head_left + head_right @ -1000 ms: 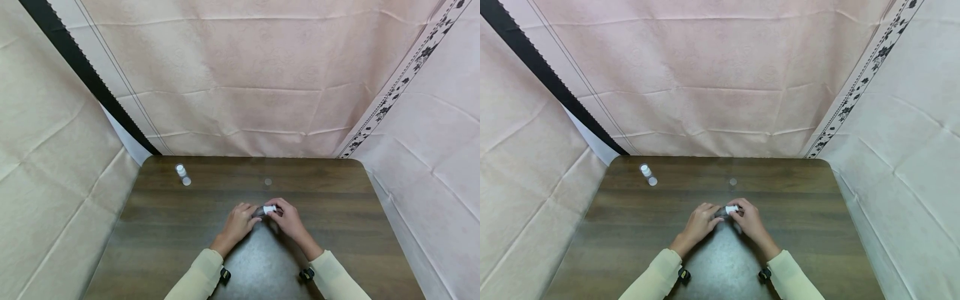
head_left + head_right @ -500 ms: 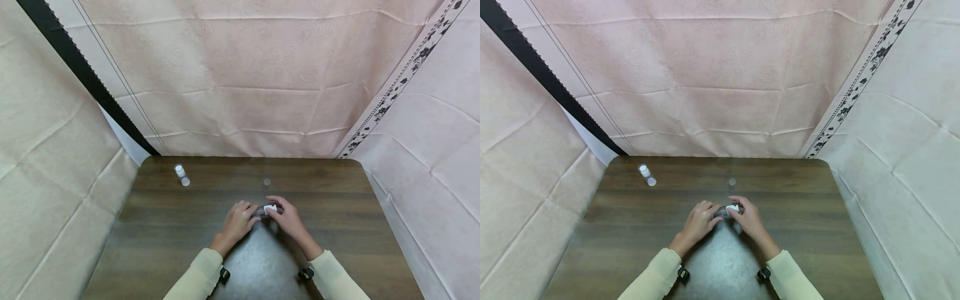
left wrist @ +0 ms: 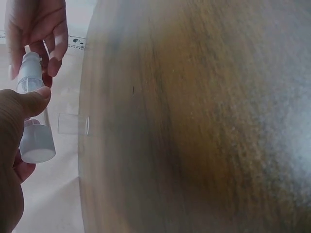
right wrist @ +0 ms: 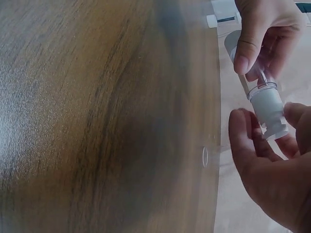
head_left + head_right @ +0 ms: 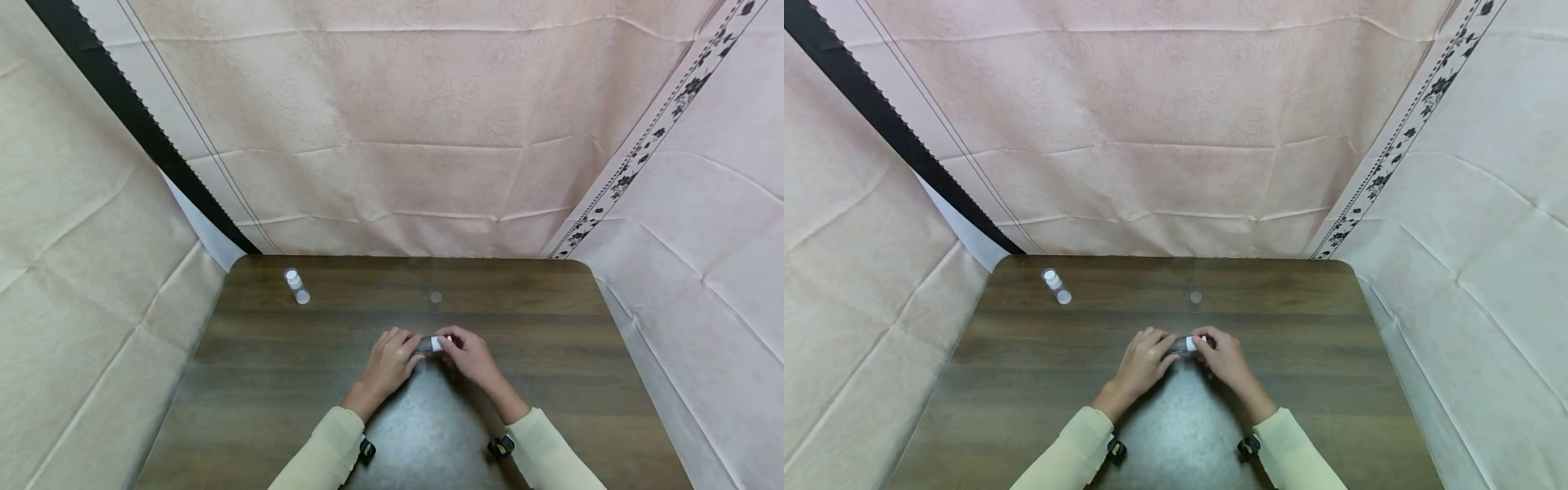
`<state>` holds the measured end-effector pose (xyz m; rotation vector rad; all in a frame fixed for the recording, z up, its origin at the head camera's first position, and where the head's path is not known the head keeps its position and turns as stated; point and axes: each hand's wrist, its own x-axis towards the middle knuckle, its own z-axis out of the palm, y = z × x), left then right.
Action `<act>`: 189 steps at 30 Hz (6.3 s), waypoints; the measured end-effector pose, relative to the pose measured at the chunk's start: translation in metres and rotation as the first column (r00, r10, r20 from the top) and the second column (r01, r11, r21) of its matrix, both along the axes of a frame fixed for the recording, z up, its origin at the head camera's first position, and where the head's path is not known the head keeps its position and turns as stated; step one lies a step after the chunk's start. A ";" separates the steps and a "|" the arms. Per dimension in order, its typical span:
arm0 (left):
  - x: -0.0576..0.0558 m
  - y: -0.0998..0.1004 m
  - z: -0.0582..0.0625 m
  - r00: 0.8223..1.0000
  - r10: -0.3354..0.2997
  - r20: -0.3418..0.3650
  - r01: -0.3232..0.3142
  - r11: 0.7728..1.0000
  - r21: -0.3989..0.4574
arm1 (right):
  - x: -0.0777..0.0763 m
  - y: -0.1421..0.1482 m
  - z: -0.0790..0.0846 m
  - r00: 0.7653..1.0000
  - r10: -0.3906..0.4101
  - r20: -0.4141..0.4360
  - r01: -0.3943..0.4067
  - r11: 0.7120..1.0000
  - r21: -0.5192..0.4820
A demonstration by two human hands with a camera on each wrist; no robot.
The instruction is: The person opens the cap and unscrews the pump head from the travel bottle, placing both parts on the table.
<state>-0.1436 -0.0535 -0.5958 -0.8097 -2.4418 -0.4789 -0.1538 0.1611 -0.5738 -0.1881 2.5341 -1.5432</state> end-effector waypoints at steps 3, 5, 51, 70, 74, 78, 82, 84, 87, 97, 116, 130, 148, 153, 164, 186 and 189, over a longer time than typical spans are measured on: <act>-0.001 0.000 -0.001 1.000 0.000 0.005 0.000 1.000 0.018 | -0.001 0.001 -0.001 1.000 0.011 0.001 -0.011 1.000 -0.023; -0.001 0.000 -0.002 1.000 0.000 0.015 0.000 0.999 0.033 | 0.000 0.002 -0.001 1.000 0.017 -0.005 -0.017 0.999 -0.036; -0.001 0.003 -0.003 0.999 0.019 -0.048 -0.022 0.998 -0.056 | 0.002 0.004 -0.006 0.997 -0.025 0.069 0.030 0.997 -0.071; 0.000 0.005 -0.004 0.997 0.022 0.069 -0.025 0.998 0.049 | 0.004 0.005 -0.006 0.994 0.013 -0.107 -0.039 0.968 -0.248; -0.001 0.006 -0.003 0.997 0.023 0.075 -0.025 0.999 0.032 | 0.005 0.003 -0.003 0.995 0.008 -0.102 -0.035 0.963 -0.268; -0.001 0.006 -0.004 0.999 0.018 0.033 -0.019 0.999 0.032 | 0.005 0.002 -0.001 0.996 -0.047 -0.071 0.030 0.976 -0.217; -0.001 0.006 -0.003 1.000 0.013 -0.021 -0.013 1.000 0.017 | 0.004 0.001 -0.002 0.994 -0.109 0.002 0.108 0.983 -0.150; -0.002 0.006 -0.003 0.999 0.009 -0.047 -0.008 1.000 0.007 | 0.003 0.001 -0.004 0.991 -0.122 0.044 0.127 0.984 -0.121; -0.002 0.007 -0.003 0.998 0.008 -0.068 -0.009 1.000 -0.011 | 0.002 0.002 -0.006 0.988 -0.119 0.097 0.127 0.988 -0.089; -0.001 0.006 -0.003 0.997 0.017 -0.070 -0.018 1.000 -0.010 | 0.001 0.002 -0.003 0.993 -0.056 0.104 0.067 0.993 -0.101; -0.001 0.006 -0.003 0.999 0.044 -0.010 -0.043 0.998 0.048 | 0.002 0.003 0.001 0.999 -0.048 -0.021 0.044 0.983 -0.179; 0.001 0.009 -0.004 0.996 0.038 -0.075 -0.038 0.999 0.002 | 0.002 0.003 -0.001 0.987 -0.099 0.129 0.114 0.987 -0.109; 0.003 0.012 -0.005 0.995 0.072 0.067 -0.077 0.995 0.069 | 0.003 -0.003 -0.002 0.987 -0.133 -0.088 0.125 0.988 -0.090; 0.002 0.013 -0.006 0.994 0.084 0.074 -0.090 0.993 0.080 | 0.002 -0.005 -0.005 0.979 -0.168 -0.112 0.145 0.971 -0.191; 0.000 0.008 -0.012 0.995 0.095 0.014 -0.095 0.987 0.126 | -0.017 0.006 -0.008 0.915 -0.185 -0.357 0.130 0.976 -0.173; -0.007 -0.010 -0.006 0.993 0.114 0.009 -0.114 0.987 0.112 | -0.086 0.040 -0.002 0.976 -0.015 -0.215 0.059 0.978 0.199; -0.007 -0.011 -0.005 0.993 0.117 0.017 -0.118 0.987 0.110 | -0.094 0.042 -0.005 0.988 0.009 -0.156 0.030 0.968 0.248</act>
